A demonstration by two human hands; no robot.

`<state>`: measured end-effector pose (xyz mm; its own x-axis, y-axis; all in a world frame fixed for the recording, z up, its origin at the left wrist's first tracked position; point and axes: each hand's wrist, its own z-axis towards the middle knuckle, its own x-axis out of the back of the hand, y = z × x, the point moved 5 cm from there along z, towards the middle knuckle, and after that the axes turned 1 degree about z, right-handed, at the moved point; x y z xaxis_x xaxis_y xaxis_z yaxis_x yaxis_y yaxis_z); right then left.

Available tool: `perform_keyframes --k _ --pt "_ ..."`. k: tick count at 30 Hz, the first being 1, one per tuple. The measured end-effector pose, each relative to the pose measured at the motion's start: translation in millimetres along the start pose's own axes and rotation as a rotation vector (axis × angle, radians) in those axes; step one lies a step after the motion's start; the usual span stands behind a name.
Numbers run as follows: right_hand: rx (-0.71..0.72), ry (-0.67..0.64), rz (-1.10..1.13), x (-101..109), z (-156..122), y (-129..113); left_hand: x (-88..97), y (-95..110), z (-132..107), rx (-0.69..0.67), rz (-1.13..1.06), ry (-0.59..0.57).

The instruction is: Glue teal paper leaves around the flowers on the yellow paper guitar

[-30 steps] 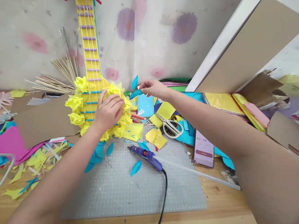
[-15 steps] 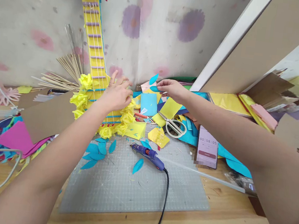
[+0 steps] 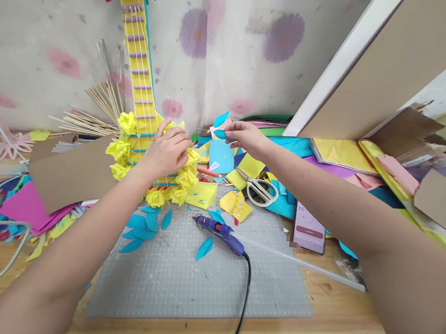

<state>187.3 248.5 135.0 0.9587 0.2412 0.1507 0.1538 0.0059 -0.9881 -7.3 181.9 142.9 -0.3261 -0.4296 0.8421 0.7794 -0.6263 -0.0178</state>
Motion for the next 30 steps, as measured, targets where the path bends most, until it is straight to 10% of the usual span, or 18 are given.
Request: perform_keyframes --k 19,30 --pt "-0.019 -0.032 0.05 -7.5 -11.1 2.1 -1.4 4.8 -23.0 0.107 0.02 0.161" --pt "0.096 0.021 -0.073 -16.1 -14.6 -13.0 -17.4 22.9 -45.3 0.598 0.029 0.407"
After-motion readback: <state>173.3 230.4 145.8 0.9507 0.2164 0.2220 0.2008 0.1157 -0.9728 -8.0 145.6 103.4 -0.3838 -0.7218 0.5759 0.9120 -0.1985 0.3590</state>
